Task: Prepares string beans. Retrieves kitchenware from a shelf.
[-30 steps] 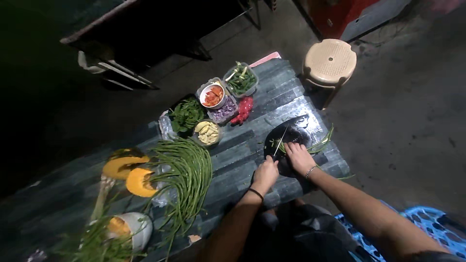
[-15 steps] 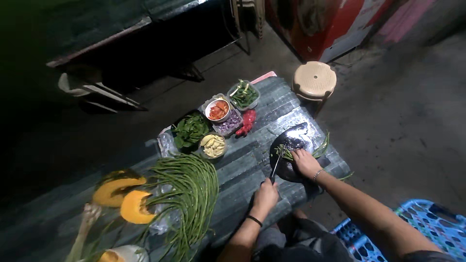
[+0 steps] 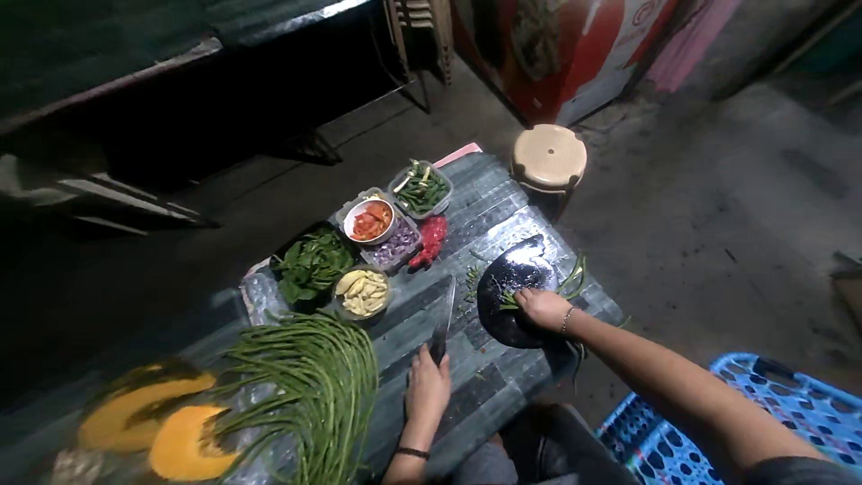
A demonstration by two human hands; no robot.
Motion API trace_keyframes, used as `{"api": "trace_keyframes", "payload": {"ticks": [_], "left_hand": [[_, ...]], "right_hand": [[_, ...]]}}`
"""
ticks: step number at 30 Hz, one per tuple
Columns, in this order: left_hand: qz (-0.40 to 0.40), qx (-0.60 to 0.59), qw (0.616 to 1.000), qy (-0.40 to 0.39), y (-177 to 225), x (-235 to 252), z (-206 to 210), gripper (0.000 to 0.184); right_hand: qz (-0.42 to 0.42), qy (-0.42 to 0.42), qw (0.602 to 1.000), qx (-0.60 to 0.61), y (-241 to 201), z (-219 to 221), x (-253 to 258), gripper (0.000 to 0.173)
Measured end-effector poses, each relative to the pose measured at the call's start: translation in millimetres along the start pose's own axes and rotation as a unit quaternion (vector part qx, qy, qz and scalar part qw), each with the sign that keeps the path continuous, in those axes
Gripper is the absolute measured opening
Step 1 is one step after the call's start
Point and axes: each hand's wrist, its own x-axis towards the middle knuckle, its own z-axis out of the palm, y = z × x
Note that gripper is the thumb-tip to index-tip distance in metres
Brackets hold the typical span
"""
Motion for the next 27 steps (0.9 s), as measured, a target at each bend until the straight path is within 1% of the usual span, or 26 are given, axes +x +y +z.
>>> {"api": "trace_keyframes", "payload": {"ticks": [2, 3, 5, 6, 8, 10, 13, 15, 16, 17, 18, 19, 20, 21, 22, 23, 24, 25, 26, 27], "left_hand": [[0.013, 0.015, 0.999, 0.03, 7.8, -7.2, -8.9, 0.067], [0.037, 0.012, 0.998, 0.049, 17.5, -12.9, -12.4, 0.065], [0.114, -0.025, 0.991, 0.072, 48.7, -20.7, -13.8, 0.058], [0.146, -0.053, 0.986, 0.065, 68.7, -20.4, -11.4, 0.056], [0.175, -0.115, 0.976, 0.056, 108.9, -11.0, 0.7, 0.051], [0.173, -0.167, 0.967, 0.084, 143.7, 4.4, 19.3, 0.046], [0.125, -0.234, 0.955, 0.13, 183.7, 13.5, 40.5, 0.042], [0.093, -0.309, 0.932, 0.166, 216.4, 8.8, 51.5, 0.042], [0.07, -0.346, 0.918, 0.182, 238.2, -0.4, 56.8, 0.042], [0.059, -0.368, 0.909, 0.186, 261.8, -16.5, 61.5, 0.043], [0.069, -0.377, 0.908, 0.172, 292.0, -34.2, 67.1, 0.046], [0.102, -0.377, 0.909, 0.145, 330.3, -52.2, 74.5, 0.05], [0.149, -0.362, 0.914, 0.106, 372.7, -69.8, 82.1, 0.055], [0.206, -0.332, 0.918, 0.062, 418.1, -84.4, 87.8, 0.061], [0.257, -0.294, 0.92, 0.02, 464.8, -96.1, 91.9, 0.069], [0.29, -0.259, 0.921, -0.021, 509.5, -107.3, 94.3, 0.083], [0.311, -0.234, 0.92, -0.051, 550.4, -117.2, 95.4, 0.096], [0.333, -0.215, 0.916, -0.067, 589.0, -122.9, 95.2, 0.106], [0.358, -0.196, 0.91, -0.073, 625.8, -123.2, 94.0, 0.105], [0.378, -0.171, 0.906, -0.076, 661.4, -119.9, 92.5, 0.096]], "right_hand": [[0.008, 0.005, 1.0, 0.013, -1.7, -2.2, -0.9, 0.039], [0.021, 0.012, 0.999, 0.02, -3.9, -2.9, -2.7, 0.039], [0.047, 0.024, 0.998, 0.04, -10.4, -4.5, -6.3, 0.04], [0.059, 0.023, 0.997, 0.052, -14.4, -5.3, -6.7, 0.041], [0.085, 0.016, 0.992, 0.097, -22.1, -7.4, -5.6, 0.042], [0.095, 0.01, 0.982, 0.16, -22.2, -10.7, -5.3, 0.042], [0.06, -0.006, 0.972, 0.229, 1.6, -19.1, -13.2, 0.044], [0.046, -0.003, 0.952, 0.302, 45.7, -36.3, -28.8, 0.044], [0.039, 0.012, 0.934, 0.356, 74.7, -45.9, -41.5, 0.043], [0.031, 0.036, 0.905, 0.422, 103.8, -52.4, -58.0, 0.044], [0.026, 0.068, 0.863, 0.5, 136.5, -61.5, -77.4, 0.044], [0.025, 0.1, 0.81, 0.578, 172.0, -74.7, -99.4, 0.043], [0.027, 0.134, 0.747, 0.651, 206.5, -88.6, -122.4, 0.038], [0.018, 0.173, 0.671, 0.721, 239.1, -104.1, -144.5, 0.032], [-0.005, 0.208, 0.582, 0.786, 269.3, -122.7, -167.3, 0.025], [-0.039, 0.231, 0.493, 0.838, 296.4, -142.3, -190.6, 0.021], [-0.081, 0.241, 0.421, 0.87, 322.9, -160.8, -213.2, 0.019], [-0.118, 0.257, 0.367, 0.886, 349.0, -178.1, -233.1, 0.019], [-0.148, 0.279, 0.328, 0.89, 375.7, -194.4, -250.5, 0.02], [-0.166, 0.307, 0.305, 0.886, 402.9, -208.3, -265.3, 0.019]]}}
